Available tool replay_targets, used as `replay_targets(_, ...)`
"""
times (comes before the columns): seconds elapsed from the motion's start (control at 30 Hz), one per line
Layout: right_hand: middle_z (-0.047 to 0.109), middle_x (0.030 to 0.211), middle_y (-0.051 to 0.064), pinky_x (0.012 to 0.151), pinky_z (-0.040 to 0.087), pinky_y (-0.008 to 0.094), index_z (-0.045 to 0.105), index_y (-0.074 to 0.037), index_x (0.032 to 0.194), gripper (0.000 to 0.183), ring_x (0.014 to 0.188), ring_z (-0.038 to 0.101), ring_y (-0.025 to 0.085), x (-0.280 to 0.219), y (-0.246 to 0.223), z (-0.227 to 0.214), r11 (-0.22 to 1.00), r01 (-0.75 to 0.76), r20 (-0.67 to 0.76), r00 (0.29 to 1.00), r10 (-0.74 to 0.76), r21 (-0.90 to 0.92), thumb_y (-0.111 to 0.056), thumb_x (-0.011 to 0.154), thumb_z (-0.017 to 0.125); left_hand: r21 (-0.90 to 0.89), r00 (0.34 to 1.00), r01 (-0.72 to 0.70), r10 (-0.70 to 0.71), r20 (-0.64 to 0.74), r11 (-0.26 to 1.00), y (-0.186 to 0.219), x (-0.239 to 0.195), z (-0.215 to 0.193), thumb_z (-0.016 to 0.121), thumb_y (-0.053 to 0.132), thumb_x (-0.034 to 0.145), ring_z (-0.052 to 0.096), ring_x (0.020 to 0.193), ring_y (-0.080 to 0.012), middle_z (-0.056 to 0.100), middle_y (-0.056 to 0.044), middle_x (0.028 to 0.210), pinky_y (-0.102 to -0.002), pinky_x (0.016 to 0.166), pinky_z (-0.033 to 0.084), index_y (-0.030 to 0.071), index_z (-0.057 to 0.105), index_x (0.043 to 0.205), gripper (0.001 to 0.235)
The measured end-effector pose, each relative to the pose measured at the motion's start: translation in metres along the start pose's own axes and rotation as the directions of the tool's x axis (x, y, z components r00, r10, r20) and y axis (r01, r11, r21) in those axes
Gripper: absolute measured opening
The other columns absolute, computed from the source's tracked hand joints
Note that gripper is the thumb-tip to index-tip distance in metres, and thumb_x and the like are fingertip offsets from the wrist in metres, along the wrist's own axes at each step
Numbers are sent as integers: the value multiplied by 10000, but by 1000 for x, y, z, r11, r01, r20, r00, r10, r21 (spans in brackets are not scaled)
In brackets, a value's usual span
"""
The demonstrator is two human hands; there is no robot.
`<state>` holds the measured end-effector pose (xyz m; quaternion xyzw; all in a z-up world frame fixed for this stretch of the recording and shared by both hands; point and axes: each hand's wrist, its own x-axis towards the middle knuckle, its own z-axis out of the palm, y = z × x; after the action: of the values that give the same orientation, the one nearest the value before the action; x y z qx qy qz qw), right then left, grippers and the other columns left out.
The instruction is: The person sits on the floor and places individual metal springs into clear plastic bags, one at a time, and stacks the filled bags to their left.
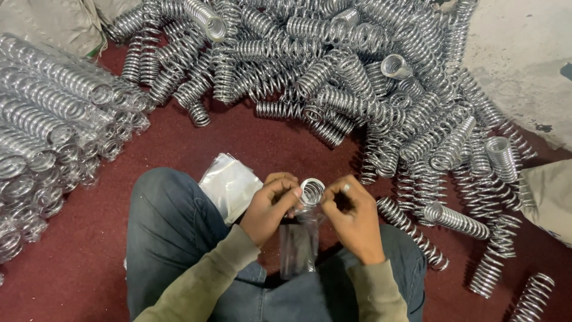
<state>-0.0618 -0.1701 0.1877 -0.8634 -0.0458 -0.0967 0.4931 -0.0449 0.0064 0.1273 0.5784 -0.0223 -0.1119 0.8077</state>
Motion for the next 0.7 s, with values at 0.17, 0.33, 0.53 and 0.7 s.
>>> replay_targets(0.17, 459, 718, 12, 590, 396, 276, 664, -32, 806, 118, 657, 469, 146, 23, 61, 35, 813, -443, 74, 890, 450, 378, -94, 851, 574, 1, 958, 271, -269, -103, 963, -16, 34, 3, 627, 261, 997, 741, 687, -213, 641, -172, 948, -228, 435, 518, -29, 715, 1043, 307)
replay_targets(0.33, 661, 912, 228, 661, 470, 399, 728, 90, 1042, 303, 778, 605, 276, 12, 77, 59, 707, -619, 137, 777, 614, 342, -187, 945, 653, 336, 857, 516, -483, -182, 788, -101, 54, -35, 498, 322, 1041, 644, 620, -193, 654, -170, 931, -305, 501, 593, -71, 579, 1370, 518)
replay_targets(0.53, 669, 1184, 393, 997, 469, 576, 668, 152, 1248, 503, 1193, 627, 459, -10, 160, 88, 858, -498, 157, 864, 479, 123, -253, 990, 520, 404, 797, 603, -542, -267, 688, -196, 73, -63, 459, 240, 1062, 685, 922, -238, 627, -255, 1236, -351, 827, 557, -73, 486, 1477, 521)
replay_targets(0.7, 696, 1188, 293, 1015, 486, 573, 673, 59, 1264, 435, 1193, 643, 419, -22, 185, 94, 854, -519, 121, 845, 521, -48, -212, 948, 548, 669, 882, 454, -404, -243, 588, -136, 46, -41, 455, 333, 1102, 650, 1202, -324, 625, -154, 1263, -478, 1014, 553, 33, 630, 1246, 376)
